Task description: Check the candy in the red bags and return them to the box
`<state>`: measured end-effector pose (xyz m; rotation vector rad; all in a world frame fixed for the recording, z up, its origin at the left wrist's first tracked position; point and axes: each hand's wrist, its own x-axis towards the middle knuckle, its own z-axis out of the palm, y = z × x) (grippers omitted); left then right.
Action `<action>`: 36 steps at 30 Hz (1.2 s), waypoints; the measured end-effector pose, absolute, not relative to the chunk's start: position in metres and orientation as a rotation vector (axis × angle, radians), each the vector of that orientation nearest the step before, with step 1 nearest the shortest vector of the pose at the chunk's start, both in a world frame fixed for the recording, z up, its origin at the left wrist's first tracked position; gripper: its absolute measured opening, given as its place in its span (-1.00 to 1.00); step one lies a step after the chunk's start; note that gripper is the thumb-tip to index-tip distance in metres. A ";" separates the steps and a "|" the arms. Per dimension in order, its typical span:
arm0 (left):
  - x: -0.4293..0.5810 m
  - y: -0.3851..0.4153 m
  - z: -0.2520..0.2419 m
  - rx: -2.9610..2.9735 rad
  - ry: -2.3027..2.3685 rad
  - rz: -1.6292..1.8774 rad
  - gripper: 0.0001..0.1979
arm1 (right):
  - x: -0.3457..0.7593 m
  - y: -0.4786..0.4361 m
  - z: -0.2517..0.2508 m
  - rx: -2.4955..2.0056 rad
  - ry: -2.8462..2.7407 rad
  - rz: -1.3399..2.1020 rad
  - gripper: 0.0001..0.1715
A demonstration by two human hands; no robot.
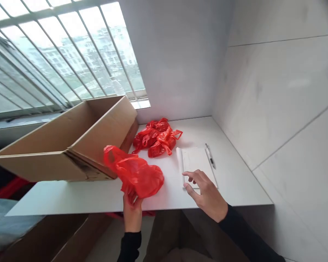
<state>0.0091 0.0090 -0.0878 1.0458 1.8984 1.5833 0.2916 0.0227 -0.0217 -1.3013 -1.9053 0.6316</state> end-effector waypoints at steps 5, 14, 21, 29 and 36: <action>0.000 0.010 -0.040 1.192 1.997 1.802 -0.18 | 0.232 0.013 0.056 -0.722 -1.931 0.668 -0.64; -0.044 0.056 -0.003 1.280 1.995 1.640 -0.61 | 0.167 0.073 0.017 -1.097 -2.450 0.330 -0.53; -0.038 -0.003 0.011 1.361 1.958 1.647 -0.80 | 0.212 0.050 0.010 -1.403 -2.317 0.462 -0.52; -0.039 -0.008 0.022 1.316 1.924 1.506 -0.67 | 0.192 0.027 0.057 -1.102 -1.929 0.643 -0.82; -0.037 -0.004 0.029 1.396 1.835 1.606 -0.82 | 0.141 0.061 0.033 -1.203 -2.677 0.715 -0.70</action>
